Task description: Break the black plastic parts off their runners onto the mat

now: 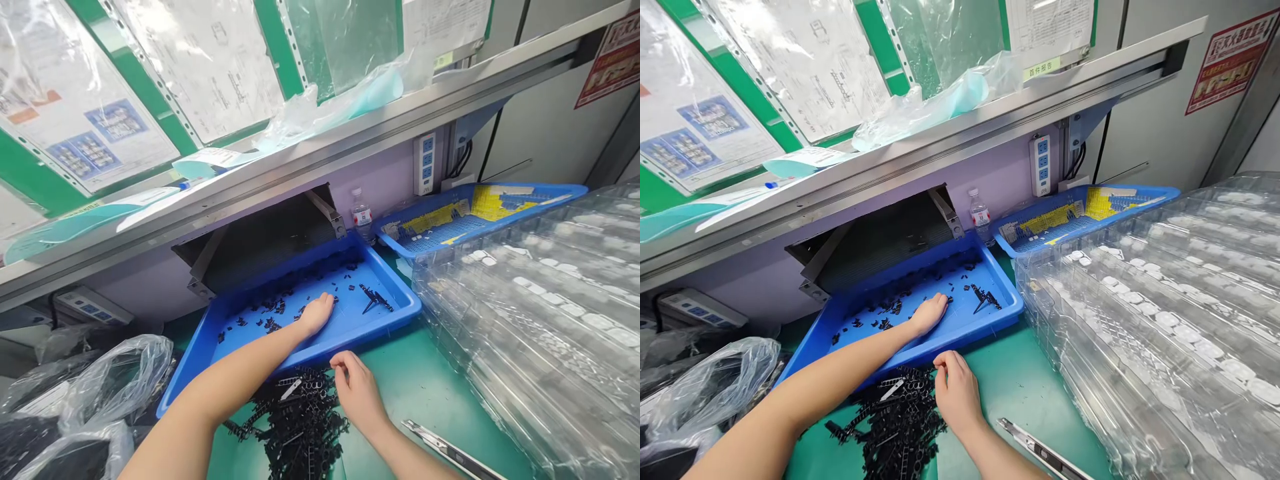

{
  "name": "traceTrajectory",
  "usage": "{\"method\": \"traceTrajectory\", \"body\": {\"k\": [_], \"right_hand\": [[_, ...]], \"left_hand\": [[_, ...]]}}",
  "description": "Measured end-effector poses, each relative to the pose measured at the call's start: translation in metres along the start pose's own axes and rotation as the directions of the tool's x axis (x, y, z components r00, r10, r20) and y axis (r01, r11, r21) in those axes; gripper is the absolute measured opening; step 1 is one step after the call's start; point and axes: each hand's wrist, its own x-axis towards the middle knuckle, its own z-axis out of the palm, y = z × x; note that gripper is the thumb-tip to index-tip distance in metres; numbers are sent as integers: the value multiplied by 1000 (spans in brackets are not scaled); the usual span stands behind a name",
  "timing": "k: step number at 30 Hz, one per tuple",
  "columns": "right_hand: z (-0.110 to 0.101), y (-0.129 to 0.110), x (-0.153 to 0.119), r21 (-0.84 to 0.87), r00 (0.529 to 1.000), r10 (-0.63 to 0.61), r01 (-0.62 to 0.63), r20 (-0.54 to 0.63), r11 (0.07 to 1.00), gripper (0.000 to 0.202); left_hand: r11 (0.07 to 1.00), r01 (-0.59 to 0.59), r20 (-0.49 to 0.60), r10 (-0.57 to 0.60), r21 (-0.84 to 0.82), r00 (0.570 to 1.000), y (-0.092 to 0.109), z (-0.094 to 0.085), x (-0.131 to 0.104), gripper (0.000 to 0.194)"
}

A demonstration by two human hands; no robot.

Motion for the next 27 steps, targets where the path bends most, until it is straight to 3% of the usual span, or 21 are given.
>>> {"method": "traceTrajectory", "body": {"k": [3,6,11,15,19,24,27], "right_hand": [[-1,-1,1,43,1000,4,-3,-20,999,18],[-2,-3,1,96,999,19,-16,-38,995,18],[-5,-7,4,261,992,110,-91,-62,961,17],[-8,-8,7,436,965,259,-213,-50,874,19],[-9,-10,9,639,904,427,-346,31,687,27],[-12,-20,10,796,820,494,-494,290,351,35],[-17,-25,12,830,745,480,-554,464,58,30]], "left_hand": [[984,39,84,-25,-176,996,-2,-12,2,20],[911,123,207,-43,-393,977,-7,-25,-2,26],[682,234,331,13,-693,943,-12,-39,-25,46],[497,295,382,79,-816,921,-4,-47,-45,62],[385,317,392,132,-867,911,7,-54,-60,68],[339,296,377,202,-893,904,18,-59,-76,71],[345,262,378,330,-901,865,25,-59,-89,67]]}}
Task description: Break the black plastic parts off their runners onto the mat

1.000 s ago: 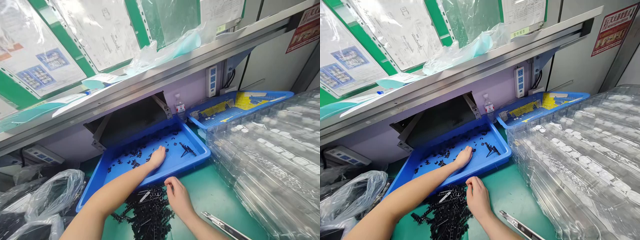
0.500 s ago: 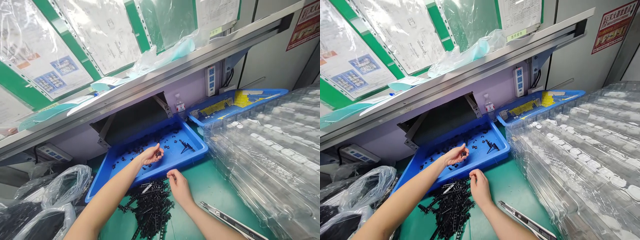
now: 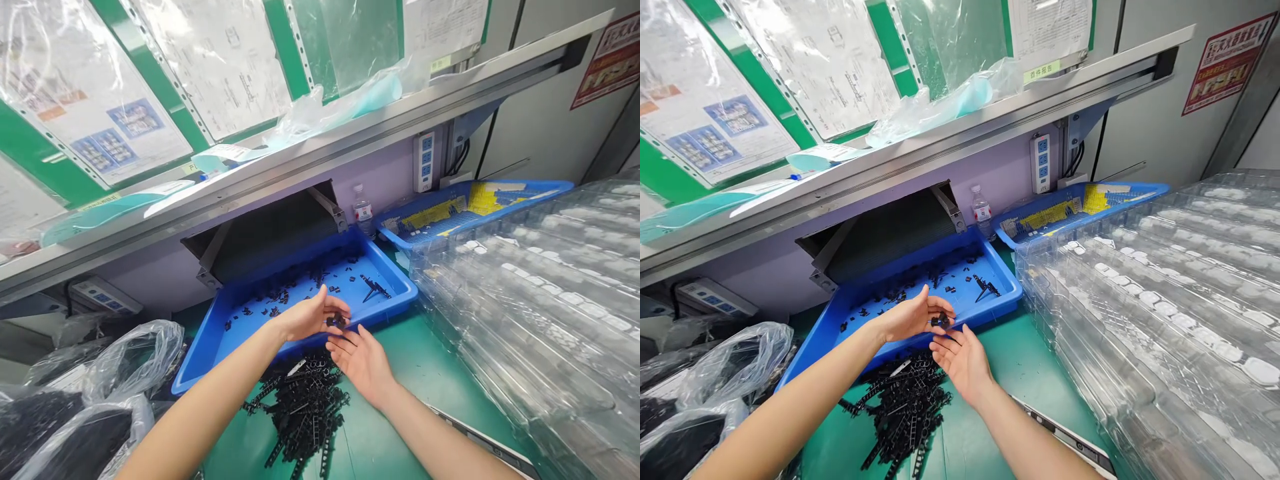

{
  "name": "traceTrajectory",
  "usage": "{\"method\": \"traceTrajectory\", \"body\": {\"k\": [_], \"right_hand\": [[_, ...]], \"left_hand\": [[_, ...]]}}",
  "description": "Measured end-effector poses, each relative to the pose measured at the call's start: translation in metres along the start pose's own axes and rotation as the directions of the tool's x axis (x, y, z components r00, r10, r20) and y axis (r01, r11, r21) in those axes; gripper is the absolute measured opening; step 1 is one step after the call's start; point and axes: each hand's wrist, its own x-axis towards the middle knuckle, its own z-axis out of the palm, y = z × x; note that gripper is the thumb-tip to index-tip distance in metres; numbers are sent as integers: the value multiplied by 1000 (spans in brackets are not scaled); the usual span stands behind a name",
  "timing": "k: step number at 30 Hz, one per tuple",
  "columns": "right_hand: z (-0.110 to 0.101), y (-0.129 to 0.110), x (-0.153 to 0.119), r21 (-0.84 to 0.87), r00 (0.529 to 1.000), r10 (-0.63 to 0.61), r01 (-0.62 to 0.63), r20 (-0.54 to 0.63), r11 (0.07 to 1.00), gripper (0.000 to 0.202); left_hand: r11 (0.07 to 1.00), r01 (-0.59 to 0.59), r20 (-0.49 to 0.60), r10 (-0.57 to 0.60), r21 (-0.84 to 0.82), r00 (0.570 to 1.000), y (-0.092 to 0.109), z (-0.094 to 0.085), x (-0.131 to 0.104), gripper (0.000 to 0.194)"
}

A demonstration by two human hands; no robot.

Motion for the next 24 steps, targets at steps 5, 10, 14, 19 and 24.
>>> {"method": "traceTrajectory", "body": {"k": [5,10,14,19,24], "right_hand": [[2,-8,-1,235,989,136,-118,-63,965,30],[-1,-8,0,246,986,151,-131,-66,960,33],[-5,-7,1,254,990,142,-137,-3,958,40],[-10,-3,5,253,993,113,-120,42,960,44],[-10,0,7,195,996,93,-95,15,976,42]], "left_hand": [[997,9,235,-27,75,972,9,7,-8,60],[979,-112,1,113,168,994,34,-22,7,62],[925,-48,-285,165,378,944,35,-51,33,49],[802,169,-384,80,572,920,13,-69,67,17],[608,304,-464,120,733,878,5,-75,96,13]]}}
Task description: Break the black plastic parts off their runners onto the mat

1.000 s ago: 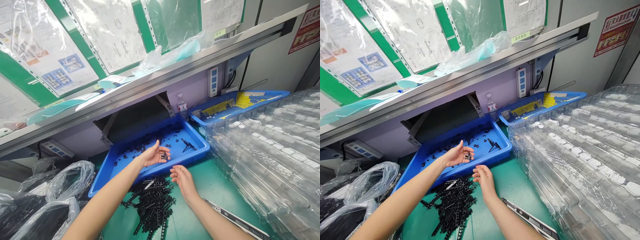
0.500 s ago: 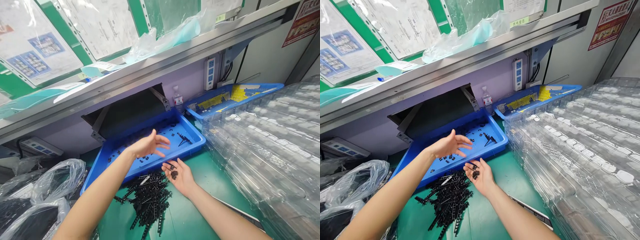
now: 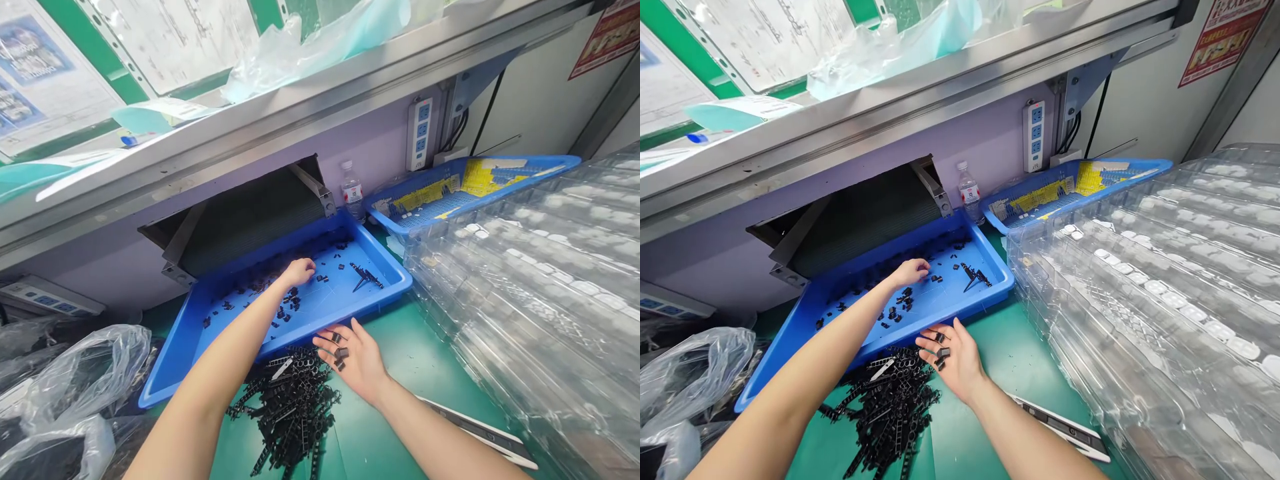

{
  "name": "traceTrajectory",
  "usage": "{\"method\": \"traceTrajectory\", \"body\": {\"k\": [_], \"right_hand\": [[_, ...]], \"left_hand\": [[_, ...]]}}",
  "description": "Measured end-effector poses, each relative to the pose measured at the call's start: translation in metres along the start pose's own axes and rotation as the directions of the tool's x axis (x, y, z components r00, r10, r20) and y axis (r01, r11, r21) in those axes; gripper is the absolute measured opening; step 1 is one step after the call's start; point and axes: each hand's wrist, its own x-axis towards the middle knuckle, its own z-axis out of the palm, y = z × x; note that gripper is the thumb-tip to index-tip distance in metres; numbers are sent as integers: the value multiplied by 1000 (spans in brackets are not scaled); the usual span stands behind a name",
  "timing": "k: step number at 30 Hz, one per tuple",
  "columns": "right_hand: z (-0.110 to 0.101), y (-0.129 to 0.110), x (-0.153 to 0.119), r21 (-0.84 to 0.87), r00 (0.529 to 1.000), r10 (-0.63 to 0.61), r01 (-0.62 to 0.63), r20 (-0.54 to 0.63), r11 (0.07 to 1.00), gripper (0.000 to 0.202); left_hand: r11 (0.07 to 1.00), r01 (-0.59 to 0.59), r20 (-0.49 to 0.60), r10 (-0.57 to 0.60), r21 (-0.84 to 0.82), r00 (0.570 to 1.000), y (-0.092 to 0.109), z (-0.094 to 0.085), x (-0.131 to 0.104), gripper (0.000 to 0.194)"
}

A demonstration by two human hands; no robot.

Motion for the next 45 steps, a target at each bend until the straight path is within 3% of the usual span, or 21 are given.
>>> {"method": "traceTrajectory", "body": {"k": [5,9,12,15,17,19,21,23,25,27,29,31,34,36,40,45], "right_hand": [[0,1,0,-67,999,7,-10,-31,998,39],[-2,0,2,-97,999,39,-42,-38,994,36],[-3,-2,3,-104,998,61,-63,-23,993,34],[-3,-4,2,-91,995,99,-97,13,991,33],[-3,-4,2,-87,992,123,-121,20,989,33],[-3,-3,2,-82,991,133,-132,15,988,33],[-4,-2,3,-89,991,135,-133,14,987,31],[-5,0,4,-114,991,133,-130,16,985,28],[-5,1,5,-152,991,128,-123,24,981,26],[-5,1,4,-190,993,115,-107,32,976,25],[-4,2,3,-237,995,93,-80,44,968,27],[-3,4,3,-290,996,66,-46,61,956,31],[-3,7,3,-364,995,42,-8,85,931,36],[-4,10,4,-420,993,40,8,107,907,38],[-5,12,4,-579,987,57,40,148,814,41],[-4,11,5,-599,988,58,39,142,800,39]], "left_hand": [[990,-65,48,59,125,997,11,18,11,16],[988,-96,131,81,118,988,14,26,7,12],[994,-106,184,98,35,978,14,19,-5,6],[982,-163,217,179,-92,960,18,2,-32,5],[965,-205,281,245,-166,928,22,-6,-59,9],[943,-275,380,327,-186,865,28,-6,-89,12],[896,-433,416,433,-99,800,34,2,-115,11],[823,-569,421,513,7,748,39,11,-132,15],[776,-629,409,559,51,722,44,15,-134,17],[800,-594,350,534,86,770,48,12,-119,14],[870,-467,216,431,156,876,50,5,-89,12],[914,-348,101,334,207,937,50,1,-51,15],[920,-264,-7,278,289,961,49,10,-1,16],[913,-241,-22,263,330,965,48,24,22,19],[910,-218,4,232,354,973,50,43,47,16],[955,-132,-30,145,267,989,62,34,77,19]]}}
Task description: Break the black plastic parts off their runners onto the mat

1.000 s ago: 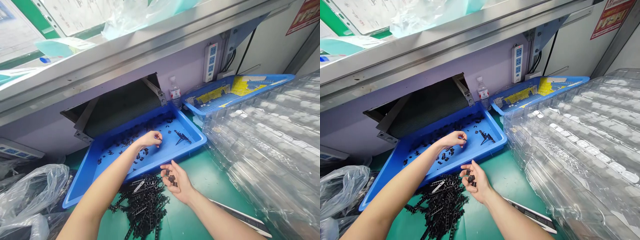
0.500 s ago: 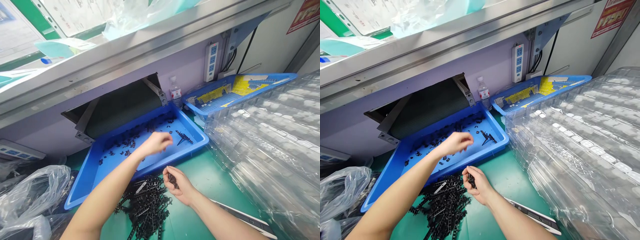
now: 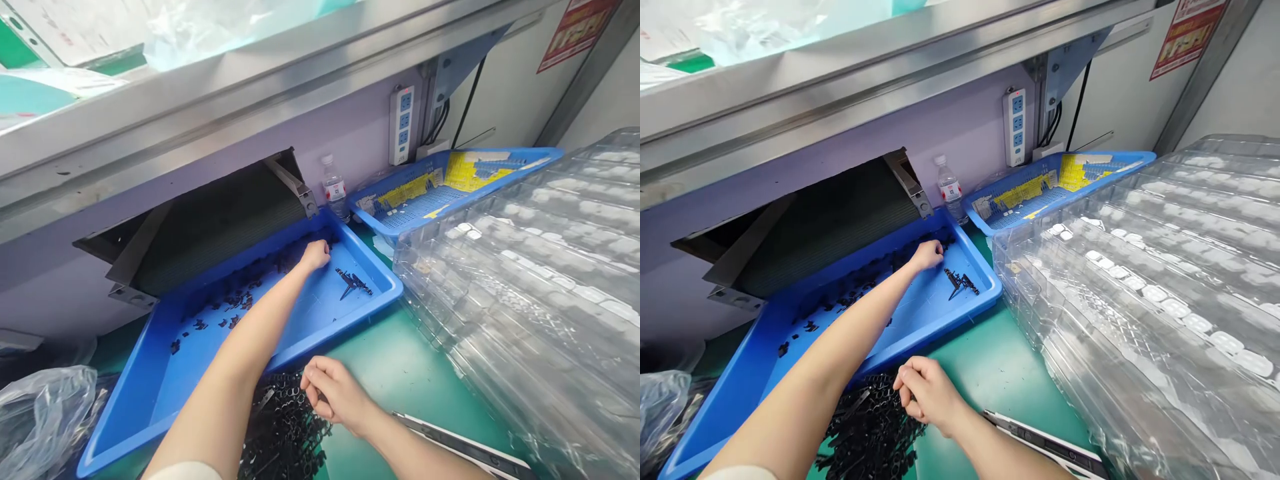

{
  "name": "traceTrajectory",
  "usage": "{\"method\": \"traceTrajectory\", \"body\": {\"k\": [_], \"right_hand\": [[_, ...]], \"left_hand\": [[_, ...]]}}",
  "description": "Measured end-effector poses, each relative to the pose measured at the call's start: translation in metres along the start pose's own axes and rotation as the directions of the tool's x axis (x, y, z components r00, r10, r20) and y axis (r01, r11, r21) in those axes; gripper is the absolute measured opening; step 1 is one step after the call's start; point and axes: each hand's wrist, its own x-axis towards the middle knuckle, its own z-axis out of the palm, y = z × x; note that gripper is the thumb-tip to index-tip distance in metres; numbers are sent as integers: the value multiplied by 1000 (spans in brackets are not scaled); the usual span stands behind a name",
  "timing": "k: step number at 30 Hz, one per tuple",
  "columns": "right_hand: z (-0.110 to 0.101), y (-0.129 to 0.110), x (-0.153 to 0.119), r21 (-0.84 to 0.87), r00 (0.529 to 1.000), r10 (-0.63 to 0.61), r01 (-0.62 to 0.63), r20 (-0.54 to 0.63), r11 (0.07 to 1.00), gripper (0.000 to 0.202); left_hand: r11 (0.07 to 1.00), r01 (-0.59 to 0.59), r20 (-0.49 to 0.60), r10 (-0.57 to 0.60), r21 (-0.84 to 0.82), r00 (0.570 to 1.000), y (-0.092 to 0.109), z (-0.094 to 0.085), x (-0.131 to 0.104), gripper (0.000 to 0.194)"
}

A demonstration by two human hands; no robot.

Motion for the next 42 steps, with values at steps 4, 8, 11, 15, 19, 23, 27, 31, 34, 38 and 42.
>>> {"method": "traceTrajectory", "body": {"k": [4,8,11,15,19,23,27,31,34,38,42], "right_hand": [[0,1,1,1,1000,12,-12,-3,1000,36],[-1,0,1,9,1000,11,-10,-10,1000,33],[0,-2,0,16,1000,0,0,-4,1000,32],[0,-3,0,16,1000,1,-1,-7,1000,31],[-1,-2,0,32,1000,16,-16,-18,999,29],[-1,-1,1,58,1000,19,-18,-11,998,29],[-2,-2,2,70,1000,23,-22,-16,997,34],[-2,-2,1,56,1000,22,-22,-7,998,39],[-3,-1,1,45,1000,25,-25,4,999,42],[-2,2,1,30,1000,14,-15,17,999,42],[-1,2,1,22,1000,24,-24,1,999,41]], "left_hand": [[988,83,-24,-87,-127,996,3,-1,20,20],[956,123,-60,-144,-267,988,-1,6,25,19],[907,145,-68,-186,-396,980,-7,5,23,19],[846,134,-117,-225,-515,967,-12,-9,26,23],[874,127,-143,-217,-469,966,-10,-13,35,23],[949,113,-136,-158,-293,978,-3,-2,44,20],[989,104,-86,-113,-106,990,-2,2,46,22],[998,66,19,-65,-14,998,-6,-4,41,21],[999,39,81,-37,-25,996,-9,-4,29,19],[988,11,74,1,-154,997,-7,2,0,18],[926,-10,40,27,-377,999,-15,-11,-38,14]]}}
